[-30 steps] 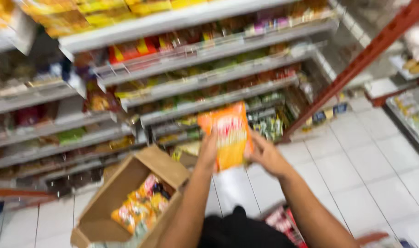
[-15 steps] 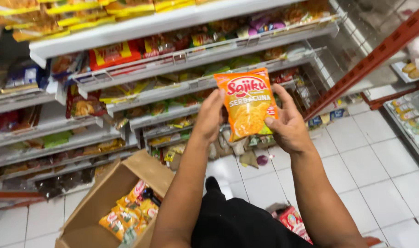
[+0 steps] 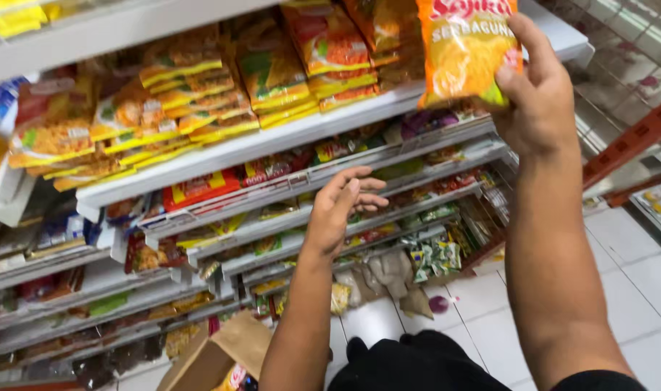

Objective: The person wipes packets of seasoning with a cloth, scans them with a handheld scanner, and places them onto a store shelf.

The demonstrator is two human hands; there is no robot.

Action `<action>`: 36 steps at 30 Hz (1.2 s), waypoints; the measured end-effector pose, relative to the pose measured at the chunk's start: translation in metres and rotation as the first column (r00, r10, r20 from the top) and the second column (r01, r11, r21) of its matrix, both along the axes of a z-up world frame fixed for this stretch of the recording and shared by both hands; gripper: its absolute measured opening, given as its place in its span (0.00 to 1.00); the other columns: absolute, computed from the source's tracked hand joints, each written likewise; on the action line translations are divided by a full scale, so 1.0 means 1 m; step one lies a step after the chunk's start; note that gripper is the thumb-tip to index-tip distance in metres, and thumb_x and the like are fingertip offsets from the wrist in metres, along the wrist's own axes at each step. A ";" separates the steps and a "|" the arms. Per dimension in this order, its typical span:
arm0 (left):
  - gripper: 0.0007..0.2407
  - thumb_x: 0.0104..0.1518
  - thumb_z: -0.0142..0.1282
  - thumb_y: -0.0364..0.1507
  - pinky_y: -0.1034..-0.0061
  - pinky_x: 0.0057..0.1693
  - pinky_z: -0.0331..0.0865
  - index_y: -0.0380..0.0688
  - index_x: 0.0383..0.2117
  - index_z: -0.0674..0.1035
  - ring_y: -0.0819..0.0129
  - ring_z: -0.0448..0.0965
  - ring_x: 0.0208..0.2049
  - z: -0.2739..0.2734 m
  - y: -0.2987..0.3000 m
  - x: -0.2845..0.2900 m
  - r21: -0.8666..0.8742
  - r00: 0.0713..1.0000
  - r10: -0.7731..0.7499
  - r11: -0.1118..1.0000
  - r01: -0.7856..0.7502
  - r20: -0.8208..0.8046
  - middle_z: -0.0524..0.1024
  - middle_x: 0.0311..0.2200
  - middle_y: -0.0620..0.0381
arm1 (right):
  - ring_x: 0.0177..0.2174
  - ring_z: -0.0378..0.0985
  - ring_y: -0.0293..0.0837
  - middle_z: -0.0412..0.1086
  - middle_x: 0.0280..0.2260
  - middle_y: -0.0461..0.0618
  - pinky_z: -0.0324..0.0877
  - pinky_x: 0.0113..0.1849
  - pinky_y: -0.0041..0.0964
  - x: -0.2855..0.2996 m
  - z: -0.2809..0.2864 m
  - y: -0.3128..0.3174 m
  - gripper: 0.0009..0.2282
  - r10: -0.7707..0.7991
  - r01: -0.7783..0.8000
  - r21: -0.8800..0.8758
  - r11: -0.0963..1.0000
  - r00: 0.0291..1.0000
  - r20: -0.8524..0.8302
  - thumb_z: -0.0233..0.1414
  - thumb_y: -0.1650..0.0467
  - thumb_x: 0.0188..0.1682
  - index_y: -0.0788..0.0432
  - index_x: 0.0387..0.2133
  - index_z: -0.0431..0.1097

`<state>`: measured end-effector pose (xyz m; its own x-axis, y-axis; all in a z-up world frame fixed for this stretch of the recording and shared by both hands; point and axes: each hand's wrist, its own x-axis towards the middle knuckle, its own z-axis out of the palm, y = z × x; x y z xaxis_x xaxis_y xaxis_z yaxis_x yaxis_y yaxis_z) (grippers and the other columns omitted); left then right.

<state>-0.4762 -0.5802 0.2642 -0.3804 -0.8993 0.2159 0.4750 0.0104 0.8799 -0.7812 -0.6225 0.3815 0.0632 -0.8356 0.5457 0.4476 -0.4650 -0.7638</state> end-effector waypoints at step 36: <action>0.18 0.57 0.62 0.32 0.53 0.52 0.69 0.46 0.54 0.76 0.42 0.78 0.42 0.132 -0.143 -0.100 -0.936 0.002 0.963 0.261 -0.235 0.268 0.77 0.46 0.41 | 0.38 0.77 0.40 0.79 0.41 0.53 0.71 0.43 0.37 0.025 0.040 -0.184 0.13 -0.497 0.338 -0.372 0.865 0.681 -0.537 0.54 0.66 0.59 0.62 0.50 0.73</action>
<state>-0.5762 -0.7231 0.3966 0.0011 -0.6147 0.7888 -0.8568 0.4062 0.3177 -0.7564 -0.8069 0.4215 0.1149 -0.7148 0.6898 -0.3483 -0.6793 -0.6459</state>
